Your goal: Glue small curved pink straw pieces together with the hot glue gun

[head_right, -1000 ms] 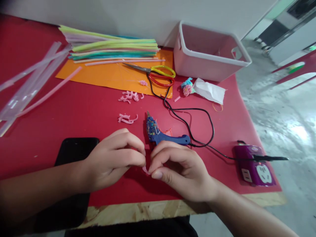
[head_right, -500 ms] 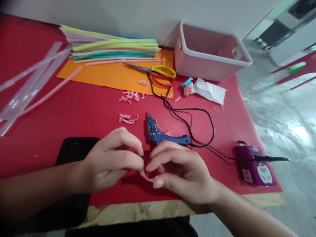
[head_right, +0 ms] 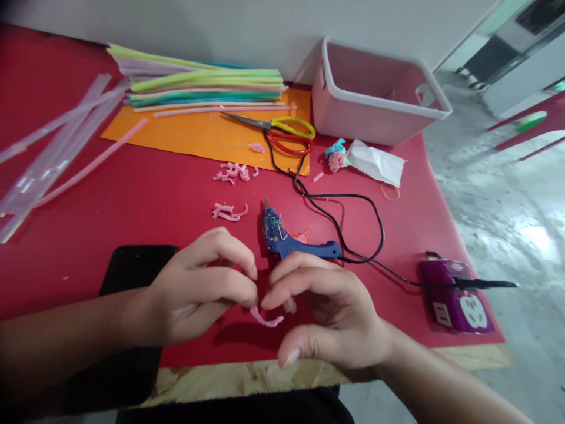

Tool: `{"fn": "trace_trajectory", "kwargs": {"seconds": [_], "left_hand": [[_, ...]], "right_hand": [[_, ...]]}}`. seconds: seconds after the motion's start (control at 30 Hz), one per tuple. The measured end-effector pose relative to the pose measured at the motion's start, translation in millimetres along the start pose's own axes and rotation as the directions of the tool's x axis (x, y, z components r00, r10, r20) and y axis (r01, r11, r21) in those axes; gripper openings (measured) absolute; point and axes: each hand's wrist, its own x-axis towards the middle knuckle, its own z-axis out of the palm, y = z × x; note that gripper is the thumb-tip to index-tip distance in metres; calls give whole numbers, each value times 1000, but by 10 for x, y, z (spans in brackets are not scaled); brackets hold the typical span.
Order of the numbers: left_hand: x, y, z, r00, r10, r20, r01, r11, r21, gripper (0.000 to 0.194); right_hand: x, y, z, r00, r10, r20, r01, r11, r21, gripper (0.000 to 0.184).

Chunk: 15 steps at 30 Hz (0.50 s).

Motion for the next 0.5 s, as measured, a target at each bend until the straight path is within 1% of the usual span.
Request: {"fn": "trace_trajectory", "kwargs": {"seconds": [0.1, 0.17, 0.23, 0.4, 0.5], "left_hand": [[-6, -4, 9, 1000, -25, 3, 25, 999, -24, 22], [-10, -8, 15, 1000, -25, 11, 25, 999, -23, 22], [-12, -13, 19, 1000, -16, 17, 16, 1000, -18, 23], [-3, -19, 23, 999, 3, 44, -3, 1000, -13, 24], [14, -15, 21, 999, 7, 41, -6, 999, -41, 24]], "right_hand": [[2, -18, 3, 1000, 8, -26, -9, 999, -38, 17], [5, -28, 2, 1000, 12, -18, -13, 998, -61, 10], [9, -34, -1, 1000, 21, -4, -21, 998, -53, 9], [7, -25, -18, 996, 66, 65, -69, 996, 53, 7], [-4, -11, -32, 995, 58, 77, -65, 994, 91, 10]]}}
